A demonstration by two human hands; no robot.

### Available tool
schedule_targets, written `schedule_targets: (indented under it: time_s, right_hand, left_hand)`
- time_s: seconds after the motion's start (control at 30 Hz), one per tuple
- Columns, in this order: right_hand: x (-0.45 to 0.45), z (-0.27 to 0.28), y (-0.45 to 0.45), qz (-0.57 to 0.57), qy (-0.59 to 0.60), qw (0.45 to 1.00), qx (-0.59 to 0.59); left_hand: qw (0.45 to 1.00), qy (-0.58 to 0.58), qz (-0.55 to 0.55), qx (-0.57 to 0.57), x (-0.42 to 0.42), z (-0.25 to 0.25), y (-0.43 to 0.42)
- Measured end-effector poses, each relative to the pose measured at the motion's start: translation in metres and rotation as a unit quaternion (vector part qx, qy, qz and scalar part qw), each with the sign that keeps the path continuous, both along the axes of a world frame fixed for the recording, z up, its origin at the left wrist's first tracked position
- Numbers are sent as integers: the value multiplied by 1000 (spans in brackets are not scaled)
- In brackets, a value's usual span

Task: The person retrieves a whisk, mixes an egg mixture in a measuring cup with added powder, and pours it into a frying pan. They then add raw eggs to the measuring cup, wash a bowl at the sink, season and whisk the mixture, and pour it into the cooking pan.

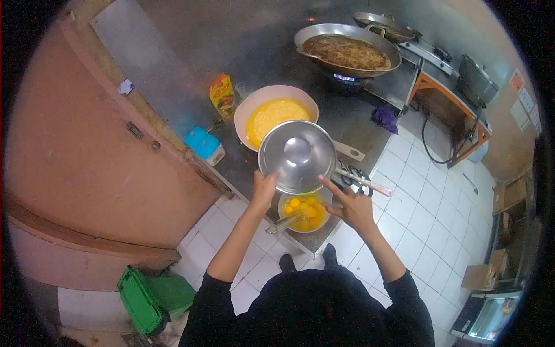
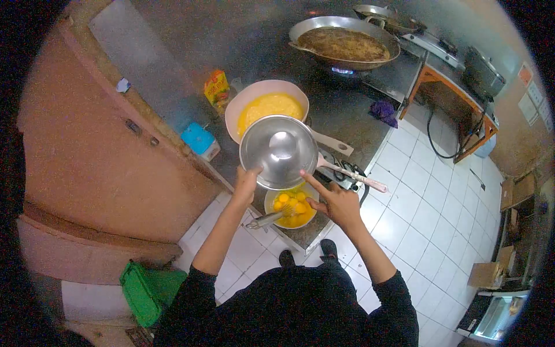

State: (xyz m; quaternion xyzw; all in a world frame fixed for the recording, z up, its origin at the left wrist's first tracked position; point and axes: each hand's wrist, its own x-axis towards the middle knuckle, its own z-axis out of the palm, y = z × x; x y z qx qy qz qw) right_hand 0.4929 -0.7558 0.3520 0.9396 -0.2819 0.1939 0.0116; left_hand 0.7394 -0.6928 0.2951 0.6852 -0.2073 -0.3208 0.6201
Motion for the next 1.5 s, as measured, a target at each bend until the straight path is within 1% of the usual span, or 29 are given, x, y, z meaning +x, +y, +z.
schedule_targets:
  time_s: [0.07, 0.13, 0.2, 0.3, 0.33, 0.4, 0.43, 0.5, 0.57, 0.63, 0.7, 0.73, 0.8, 0.83, 0.93, 1.0, 1.03, 1.07, 1.1, 1.13, 1.17, 1.2, 1.23, 1.27, 1.3, 1.33, 1.4, 1.47, 1.5]
  right_hand:
    - [3, -6, 6, 6, 7, 999, 32]
    - [7, -15, 12, 19, -12, 1000, 19]
    - [13, -20, 21, 31, 7, 998, 59]
    - [23, -20, 35, 30, 28, 997, 69]
    - [25, -24, 38, 32, 45, 996, 71]
    - [20, -29, 35, 37, 47, 995, 75]
    - [14, -25, 32, 41, 46, 995, 82]
    - [2, -21, 29, 43, 48, 993, 97]
    - [-7, -15, 19, 25, 171, 980, 96]
    - [-19, -19, 13, 37, 180, 979, 92]
    - [-29, -23, 8, 66, 181, 976, 97]
    - [-35, -23, 7, 66, 183, 976, 99]
    - [-46, -15, 10, 54, 192, 977, 76]
    - [-49, -10, 11, 45, 214, 973, 67]
    - [-59, -8, 11, 51, 213, 974, 54]
    - [-61, -5, 8, 55, 208, 975, 50]
    - [-61, -3, 7, 55, 204, 976, 47]
    - [-59, 3, 6, 57, 202, 977, 46]
    - [-53, 12, 6, 55, 146, 986, 57]
    - [-47, 19, 6, 53, 89, 992, 70]
    - [-39, 23, 5, 56, 38, 996, 61]
    - [-30, 28, 3, 56, 34, 996, 61]
    - [-21, 33, -1, 65, -29, 997, 36]
    - [-12, 38, -6, 74, -93, 993, 9]
    - [-3, 45, -11, 74, -98, 992, 8]
    - [5, 52, -15, 85, -90, 992, 21]
    - [21, 66, -22, 98, -86, 991, 31]
    - [35, 76, -25, 139, -146, 978, 50]
    - [42, 75, -26, 150, -163, 974, 39]
  left_hand:
    - [1000, 13, 20, 10, -5, 1, 1]
    - [999, 27, 38, 22, -12, 9, 2]
    - [992, 112, 4, -59, -17, 16, 3]
    - [987, 139, -12, -83, -19, 20, -1]
    - [987, 138, -12, -83, -22, 31, 1]
    - [978, 195, -12, -71, -26, 52, 3]
    - [978, 196, -10, -73, -23, 51, 1]
    - [996, 6, 43, -78, -19, 42, 3]
    - [998, 19, 23, -59, -19, 40, 4]
    - [999, 30, 3, -43, -22, 37, 4]
    - [998, -50, 45, -13, -26, 24, 2]
    - [998, -48, 46, -11, -26, 18, 2]
    - [999, -7, 50, -12, -26, 14, 2]
    - [999, -6, 50, -11, -27, 16, 3]
    - [999, 5, 41, -33, -24, 31, 9]
    - [995, 96, -34, -6, -16, 40, 12]
    - [995, 95, -33, -6, -14, 42, 14]
    - [986, 161, -50, -4, -12, 45, 14]
    - [972, 226, -67, -1, -10, 48, 15]
    - [973, 223, -66, 0, -10, 53, 18]
    - [958, 269, -98, -32, -11, 60, 21]
    - [939, 313, -130, -64, -12, 67, 23]
    - [940, 309, -131, -62, -13, 75, 25]
    - [933, 322, -156, -44, -14, 84, 27]
    - [925, 334, -181, -27, -13, 90, 29]
    - [926, 329, -181, -26, -11, 91, 30]
    - [900, 361, -245, 9, -7, 96, 32]
    - [906, 349, -237, 13, -14, 107, 34]
    - [911, 341, -231, 19, -17, 112, 37]
